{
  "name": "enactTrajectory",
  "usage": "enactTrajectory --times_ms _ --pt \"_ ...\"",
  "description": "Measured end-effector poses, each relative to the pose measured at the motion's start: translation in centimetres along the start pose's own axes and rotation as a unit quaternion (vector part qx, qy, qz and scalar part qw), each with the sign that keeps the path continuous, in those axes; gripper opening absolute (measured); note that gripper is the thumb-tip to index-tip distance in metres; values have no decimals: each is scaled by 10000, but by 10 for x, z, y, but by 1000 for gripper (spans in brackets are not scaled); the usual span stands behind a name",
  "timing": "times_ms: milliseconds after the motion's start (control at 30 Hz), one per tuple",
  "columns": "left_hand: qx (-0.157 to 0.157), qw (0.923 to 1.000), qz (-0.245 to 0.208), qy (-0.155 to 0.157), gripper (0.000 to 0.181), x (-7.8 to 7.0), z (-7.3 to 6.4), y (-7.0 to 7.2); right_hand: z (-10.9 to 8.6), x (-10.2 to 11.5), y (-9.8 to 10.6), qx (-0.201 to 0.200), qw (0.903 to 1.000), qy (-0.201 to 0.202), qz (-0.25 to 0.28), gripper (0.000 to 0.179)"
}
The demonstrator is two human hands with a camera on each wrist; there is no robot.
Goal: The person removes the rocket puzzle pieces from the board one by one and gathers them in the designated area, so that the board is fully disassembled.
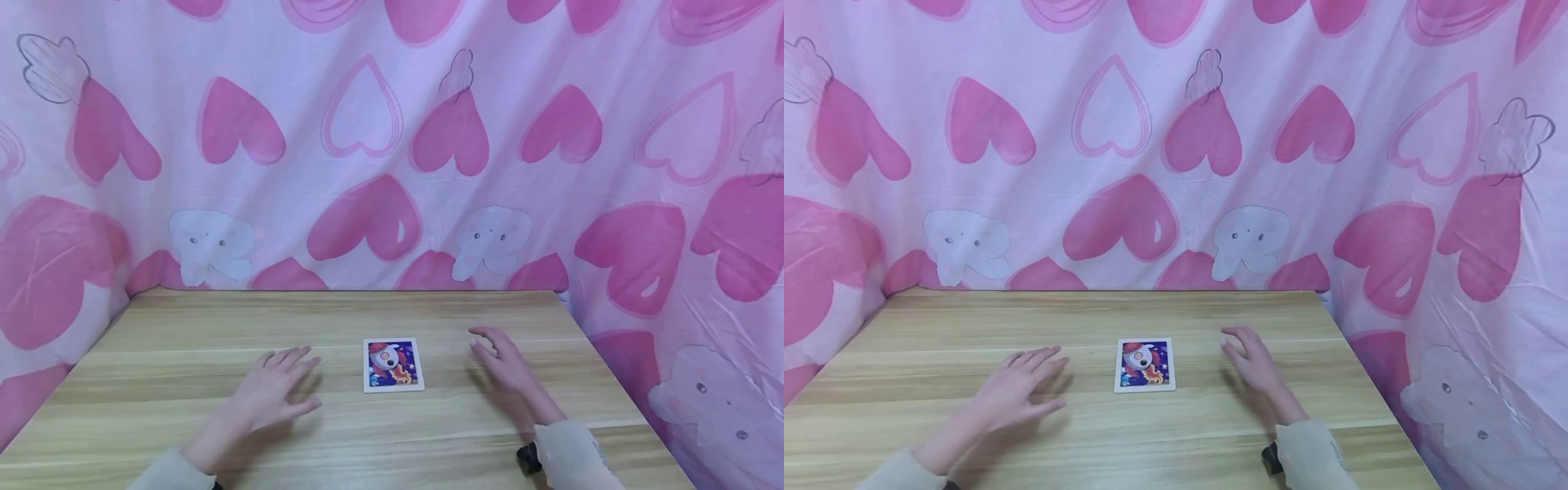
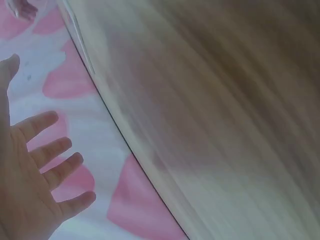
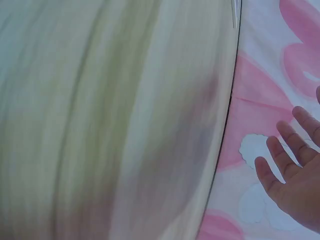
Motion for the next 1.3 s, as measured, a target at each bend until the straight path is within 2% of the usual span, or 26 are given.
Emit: enactTrajectory --times_ms 233,500,767,967,1300 --pt "446 9977 -240 -446 66 -24 6 -11 11 -3 -18 227 9977 -249 585 28" --pt "889 9921 -298 -835 68 -43 12 -20 25 -1 -40 563 9946 -555 668 24" --pt "1154 9866 -363 -1098 70 -59 21 -29 38 6 -62 882 9925 -591 600 25" --pt "1432 9825 -413 -1121 69 -68 29 -36 47 15 -77 1173 9904 -470 568 25" --pt "1587 9794 -422 -1176 64 -75 39 -45 61 26 -99 1775 9814 -489 536 26"
Point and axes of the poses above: each hand's wrist, its own z-axis towards the middle knuckle, its own y-axis out of the back of the hand, x = y × z, the point moved 6 cm from there along z, towards the middle knuckle, and after that the axes turned 2 degrees about x, right-handed, at the moved point
